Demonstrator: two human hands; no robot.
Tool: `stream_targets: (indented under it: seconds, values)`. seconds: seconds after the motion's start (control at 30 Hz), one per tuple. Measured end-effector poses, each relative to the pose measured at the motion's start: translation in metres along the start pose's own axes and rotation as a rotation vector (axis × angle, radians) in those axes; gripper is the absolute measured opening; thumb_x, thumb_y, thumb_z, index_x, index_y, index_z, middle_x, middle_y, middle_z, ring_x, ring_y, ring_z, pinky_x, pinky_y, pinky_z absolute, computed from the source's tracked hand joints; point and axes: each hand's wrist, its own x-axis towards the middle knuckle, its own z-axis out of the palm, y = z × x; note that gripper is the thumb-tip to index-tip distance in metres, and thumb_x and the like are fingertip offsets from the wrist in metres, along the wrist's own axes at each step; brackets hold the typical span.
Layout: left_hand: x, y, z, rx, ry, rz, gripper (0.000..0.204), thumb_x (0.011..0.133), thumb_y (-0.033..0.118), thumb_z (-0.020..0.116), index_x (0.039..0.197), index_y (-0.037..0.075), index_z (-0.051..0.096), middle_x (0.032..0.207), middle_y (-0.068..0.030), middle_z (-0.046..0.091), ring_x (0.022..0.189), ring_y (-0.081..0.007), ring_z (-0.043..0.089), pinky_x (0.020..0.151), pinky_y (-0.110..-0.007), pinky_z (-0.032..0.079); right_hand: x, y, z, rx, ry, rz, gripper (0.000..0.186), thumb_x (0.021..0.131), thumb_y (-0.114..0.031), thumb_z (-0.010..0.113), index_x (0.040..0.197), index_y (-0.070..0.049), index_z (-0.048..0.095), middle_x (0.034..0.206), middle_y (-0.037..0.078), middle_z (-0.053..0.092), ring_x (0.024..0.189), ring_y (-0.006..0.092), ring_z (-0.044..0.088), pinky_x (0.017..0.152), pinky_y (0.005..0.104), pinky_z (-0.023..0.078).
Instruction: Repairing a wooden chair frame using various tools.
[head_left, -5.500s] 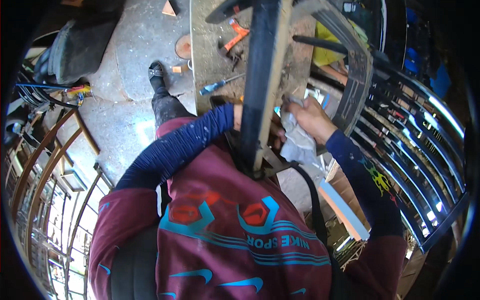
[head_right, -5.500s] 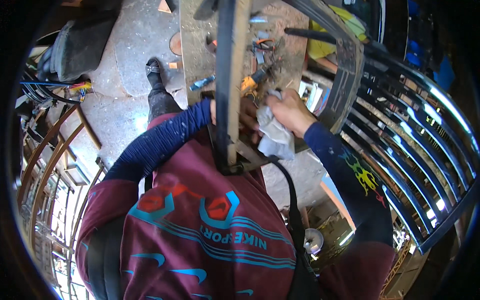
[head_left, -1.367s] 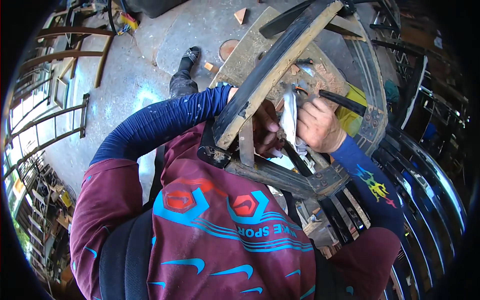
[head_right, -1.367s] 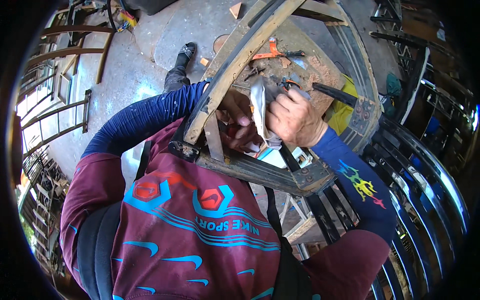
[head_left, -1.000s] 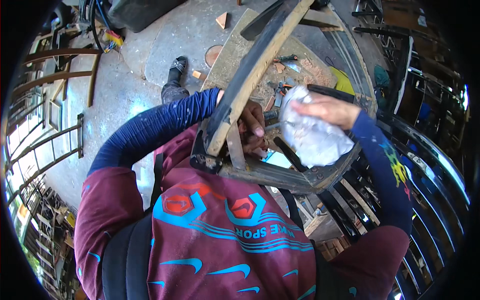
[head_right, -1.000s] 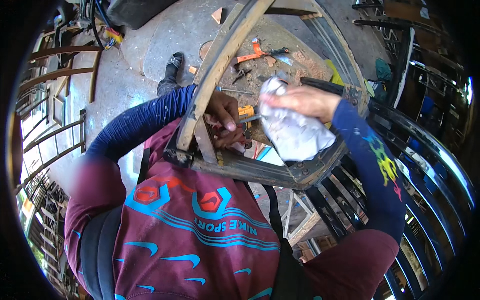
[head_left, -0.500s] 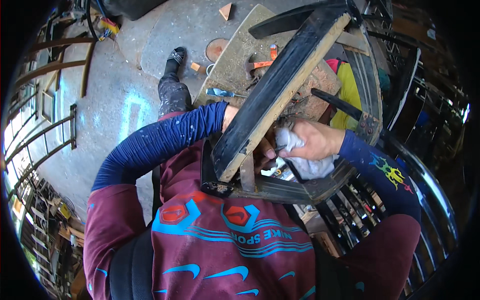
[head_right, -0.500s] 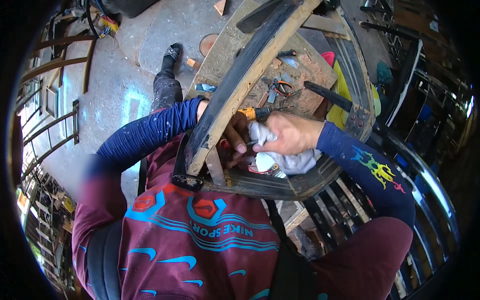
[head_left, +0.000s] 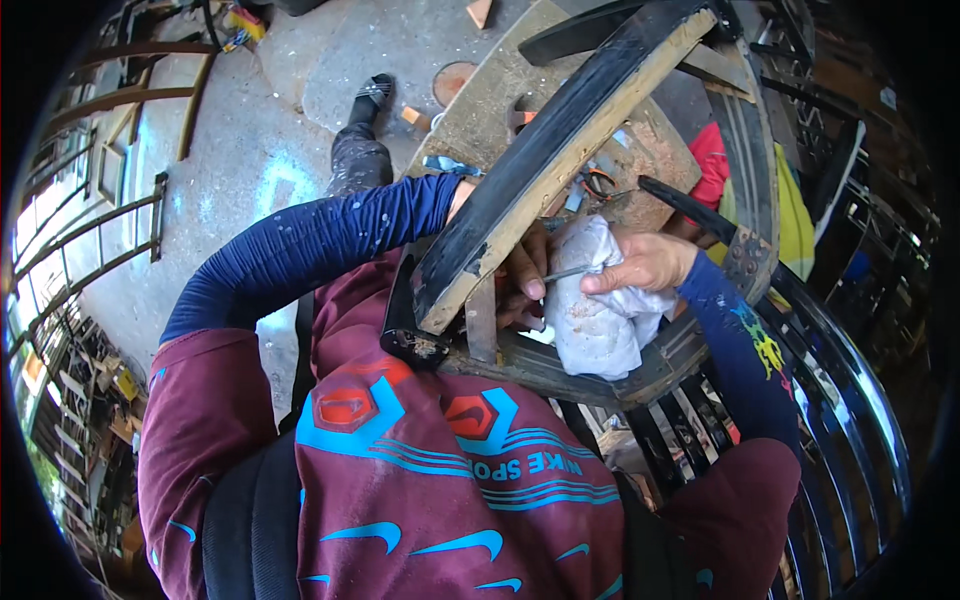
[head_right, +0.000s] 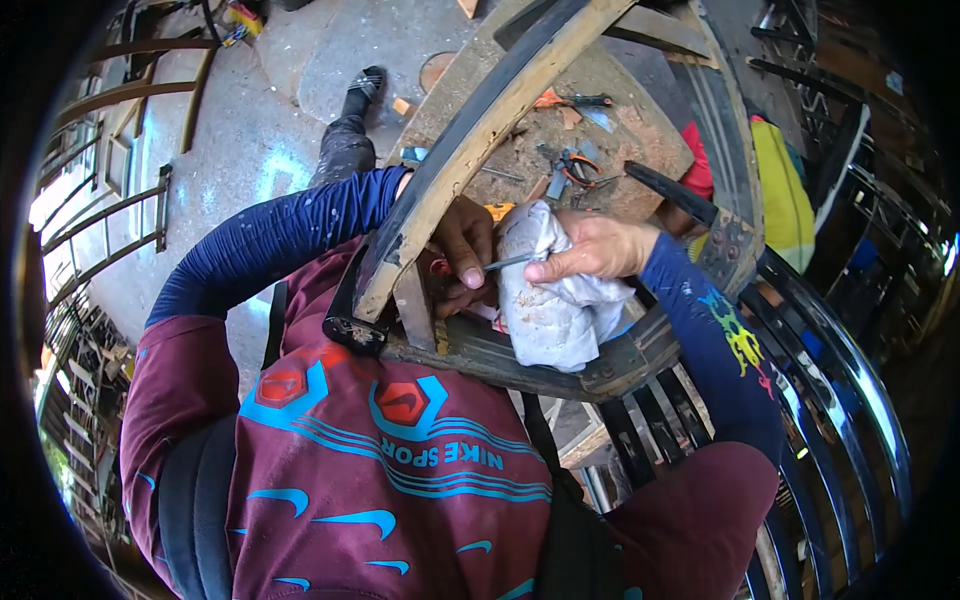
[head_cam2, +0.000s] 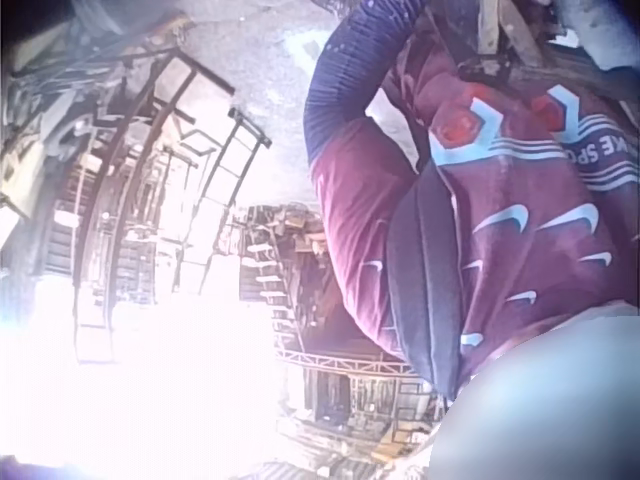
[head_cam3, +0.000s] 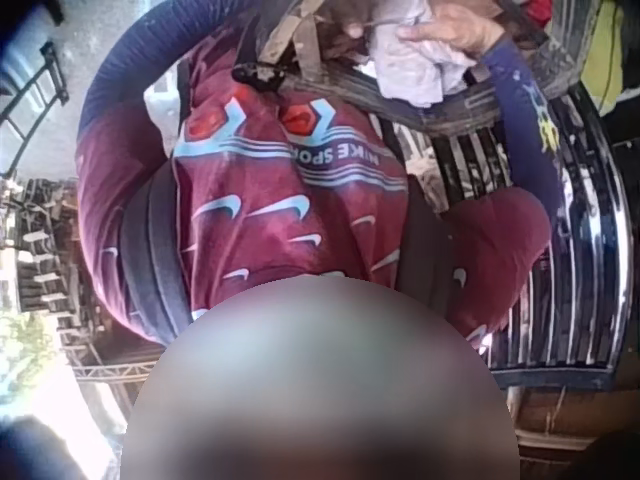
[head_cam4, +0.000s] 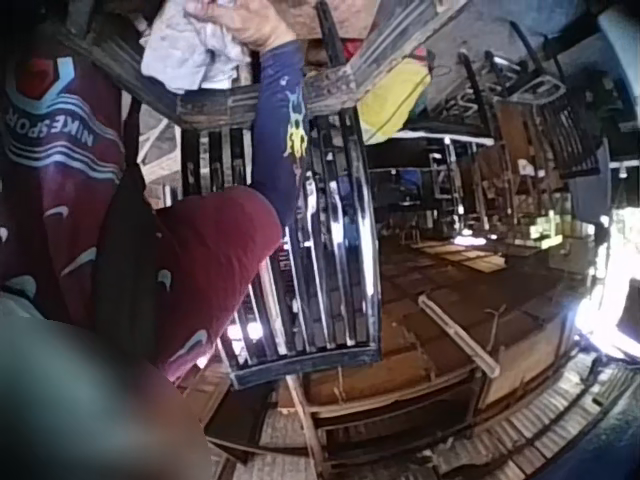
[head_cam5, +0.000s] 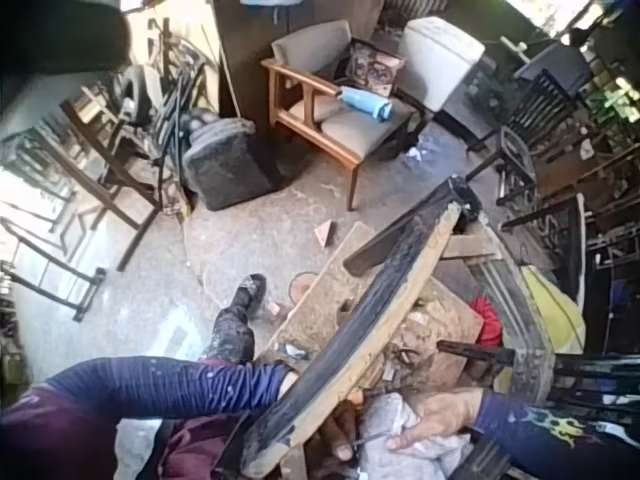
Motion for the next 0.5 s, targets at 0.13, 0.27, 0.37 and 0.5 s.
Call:
stream_targets:
  seconds: [0.13, 0.27, 0.37, 0.5]
  values:
    - [-0.003, 0.014, 0.033, 0.006, 0.232, -0.066, 0.035, 0.101, 0.025, 0.058, 0.087, -0.005, 0.068, 0.091, -0.0182, 0.073, 0.085, -0.0235, 0.068, 0.081, -0.037, 0.051, -0.008, -0.019, 0.012, -0.729, 0.319, 0.12, 0.036, 0.088, -0.032, 0.075, 0.099, 0.002, 0.067, 0.099, 0.019, 0.067, 0.09, 0.0252, 0.064, 0.078, 0.0348, 0.05]
    - [-0.004, 0.0, 0.019, 0.085, 0.186, -0.028, 0.036, 0.102, 0.026, 0.057, 0.087, -0.005, 0.067, 0.09, -0.0182, 0.073, 0.083, -0.0239, 0.067, 0.082, -0.037, 0.05, -0.007, -0.003, 0.022, -0.764, 0.229, -0.254, 0.032, 0.07, -0.018, 0.076, 0.093, 0.003, 0.066, 0.091, 0.018, 0.065, 0.085, 0.0324, 0.063, 0.073, 0.0423, 0.049]
    - [-0.005, -0.007, 0.006, 0.172, 0.105, 0.015, 0.038, 0.102, 0.027, 0.056, 0.087, -0.006, 0.067, 0.088, -0.0183, 0.072, 0.081, -0.0244, 0.066, 0.083, -0.038, 0.048, -0.014, -0.007, 0.045, -1.547, 0.668, -0.714, 0.042, 0.062, -0.006, 0.064, 0.103, 0.002, 0.064, 0.09, 0.015, 0.064, 0.078, 0.0327, 0.061, 0.067, 0.0427, 0.048]
    - [-0.002, -0.009, 0.012, 0.161, 0.105, 0.086, 0.043, 0.101, 0.032, 0.057, 0.084, -0.006, 0.066, 0.082, -0.0178, 0.071, 0.084, -0.0274, 0.064, 0.085, -0.042, 0.046, -0.019, -0.008, 0.036, -0.746, 0.615, -0.159, 0.026, 0.083, -0.017, 0.071, 0.1, 0.002, 0.066, 0.089, 0.013, 0.069, 0.079, 0.0235, 0.067, 0.072, 0.0367, 0.051]
